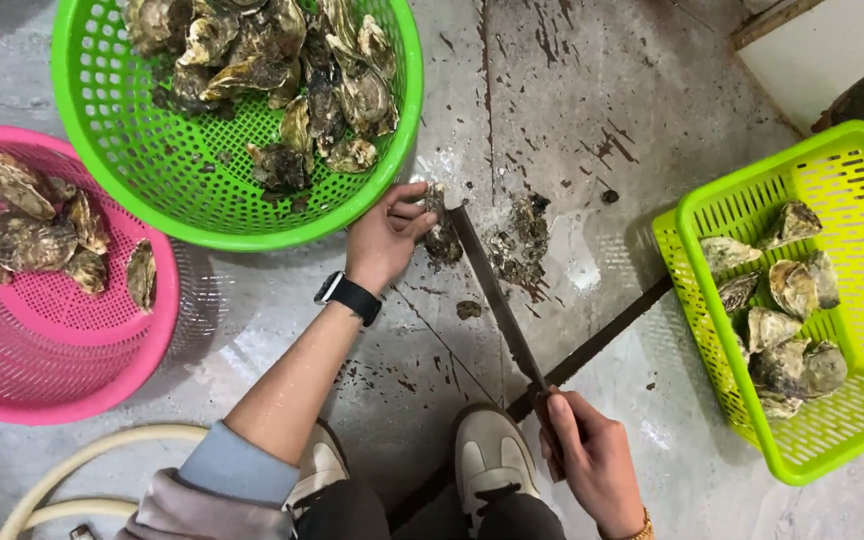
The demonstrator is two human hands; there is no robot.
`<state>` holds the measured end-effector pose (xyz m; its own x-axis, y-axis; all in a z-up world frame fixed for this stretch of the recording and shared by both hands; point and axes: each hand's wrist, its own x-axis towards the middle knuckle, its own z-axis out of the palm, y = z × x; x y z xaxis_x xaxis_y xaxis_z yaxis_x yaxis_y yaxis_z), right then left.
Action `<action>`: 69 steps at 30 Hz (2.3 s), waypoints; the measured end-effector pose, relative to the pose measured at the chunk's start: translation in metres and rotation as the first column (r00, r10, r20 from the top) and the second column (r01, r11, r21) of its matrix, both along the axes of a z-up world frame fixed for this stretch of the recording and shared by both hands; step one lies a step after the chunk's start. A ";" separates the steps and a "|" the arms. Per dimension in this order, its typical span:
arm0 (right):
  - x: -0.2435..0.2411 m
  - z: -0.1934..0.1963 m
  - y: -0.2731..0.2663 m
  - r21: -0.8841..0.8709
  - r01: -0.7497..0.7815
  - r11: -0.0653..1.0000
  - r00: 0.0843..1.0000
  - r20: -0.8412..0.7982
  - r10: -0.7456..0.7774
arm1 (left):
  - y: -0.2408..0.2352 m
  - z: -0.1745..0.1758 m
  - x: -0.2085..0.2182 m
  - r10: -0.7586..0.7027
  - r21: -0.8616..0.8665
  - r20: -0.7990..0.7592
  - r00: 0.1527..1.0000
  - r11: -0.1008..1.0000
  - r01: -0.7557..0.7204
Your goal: The person sits on the floor and uses a knife to pry open oysters. They hold each oyster in their left hand and insert the knife into the shell to open it, then place the opened oysters into a green basket.
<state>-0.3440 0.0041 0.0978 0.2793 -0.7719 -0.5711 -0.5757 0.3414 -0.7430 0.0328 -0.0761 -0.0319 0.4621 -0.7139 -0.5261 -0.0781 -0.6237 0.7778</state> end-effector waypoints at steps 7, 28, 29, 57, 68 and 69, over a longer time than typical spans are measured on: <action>-0.010 -0.003 0.014 -0.181 -0.027 0.983 0.996 0.073 0.041 | 0.007 -0.003 -0.002 0.030 -0.063 0.000 1.000 0.998 -0.030; -0.013 -0.003 0.011 -0.223 -0.093 0.970 0.995 0.001 0.095 | 0.016 0.010 -0.004 0.034 0.000 0.006 0.999 0.999 -0.034; -0.011 -0.008 0.007 -0.142 -0.090 0.986 0.995 -0.054 0.083 | 0.015 0.011 -0.004 0.030 0.017 0.012 0.999 0.999 -0.031; 0.000 0.007 -0.007 -0.108 -0.103 0.989 0.995 -0.021 0.102 | 0.045 0.013 0.006 -0.161 -0.033 0.084 0.983 0.986 0.164; 0.018 -0.002 -0.014 -0.168 -0.071 0.983 0.996 -0.069 0.060 | 0.065 0.024 -0.039 -0.156 -0.227 0.238 0.959 0.951 0.211; 0.024 -0.003 -0.017 -0.204 -0.095 0.974 0.994 -0.065 0.083 | 0.070 0.020 -0.047 -0.212 -0.258 0.327 0.921 0.918 0.302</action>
<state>-0.3199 -0.0125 0.0947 0.3243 -0.8483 -0.4186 -0.6393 0.1296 -0.7580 -0.0142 -0.0059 -0.0122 0.3389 -0.9299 -0.1432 -0.4511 -0.2942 0.8426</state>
